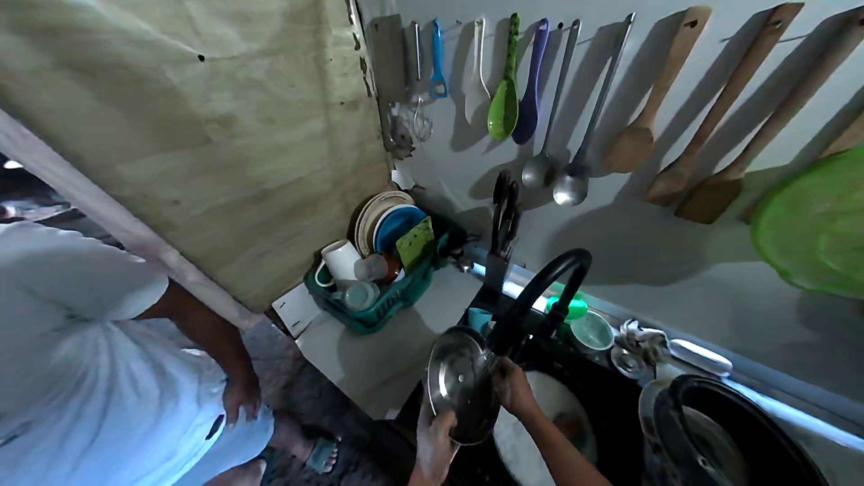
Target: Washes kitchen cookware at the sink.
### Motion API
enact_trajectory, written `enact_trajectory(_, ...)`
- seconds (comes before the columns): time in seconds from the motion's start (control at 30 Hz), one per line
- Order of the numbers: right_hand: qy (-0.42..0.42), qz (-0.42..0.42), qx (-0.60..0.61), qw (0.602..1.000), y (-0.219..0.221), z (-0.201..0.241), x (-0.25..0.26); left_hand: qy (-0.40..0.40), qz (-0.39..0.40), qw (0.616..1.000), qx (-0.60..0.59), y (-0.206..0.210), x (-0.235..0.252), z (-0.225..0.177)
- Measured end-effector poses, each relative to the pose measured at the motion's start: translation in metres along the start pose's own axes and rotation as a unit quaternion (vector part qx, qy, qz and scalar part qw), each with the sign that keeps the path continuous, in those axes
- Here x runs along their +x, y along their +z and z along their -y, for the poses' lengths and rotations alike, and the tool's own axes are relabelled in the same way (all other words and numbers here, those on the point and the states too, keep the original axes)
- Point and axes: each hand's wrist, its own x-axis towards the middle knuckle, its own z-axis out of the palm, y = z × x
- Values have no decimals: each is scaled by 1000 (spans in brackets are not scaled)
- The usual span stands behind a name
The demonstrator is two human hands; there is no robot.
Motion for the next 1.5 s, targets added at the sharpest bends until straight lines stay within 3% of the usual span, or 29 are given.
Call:
enact_trajectory(0.1, -1, -3, 25, 1000, 7, -1, 4, 36, 30, 993, 105, -9, 1, -2)
enact_trajectory(0.23, 0, 9, 12, 1000, 18, 3, 11, 20, 53, 978, 199, -6, -4, -15)
enact_trajectory(0.4, -21, 37, -50, 998, 26, 31, 15, 59, 86, 963, 248, 0, -3, -18)
enact_trajectory(0.6, -8, 84, -68, 994, 30, 43, 34, 94, 57, 958, 263, -6, 5, -22)
enact_trajectory(0.73, -42, 160, -77, 983, 17, 38, 42, 25, -74, 993, 92, -19, 21, -21)
enact_trajectory(0.8, -48, 195, 15, 980, 9, 40, 38, -28, -119, 992, -22, -29, 30, -29)
enact_trajectory(0.9, -41, 248, 212, 944, 3, 34, 33, -76, -117, 982, -124, -54, 33, -42)
enact_trajectory(0.97, -31, 235, 294, 926, 4, 28, 34, -80, -123, 975, -165, -68, 33, -49)
enact_trajectory(1.13, -21, 180, 305, 935, 0, -4, 44, 5, -118, 966, -231, -95, 26, -58)
enact_trajectory(1.33, 115, -11, 235, 965, 7, -19, 48, 86, -108, 938, -317, -132, 26, -47)
enact_trajectory(1.5, 65, 8, 158, 985, 16, -9, 40, 159, -84, 923, -341, -162, 33, -26)
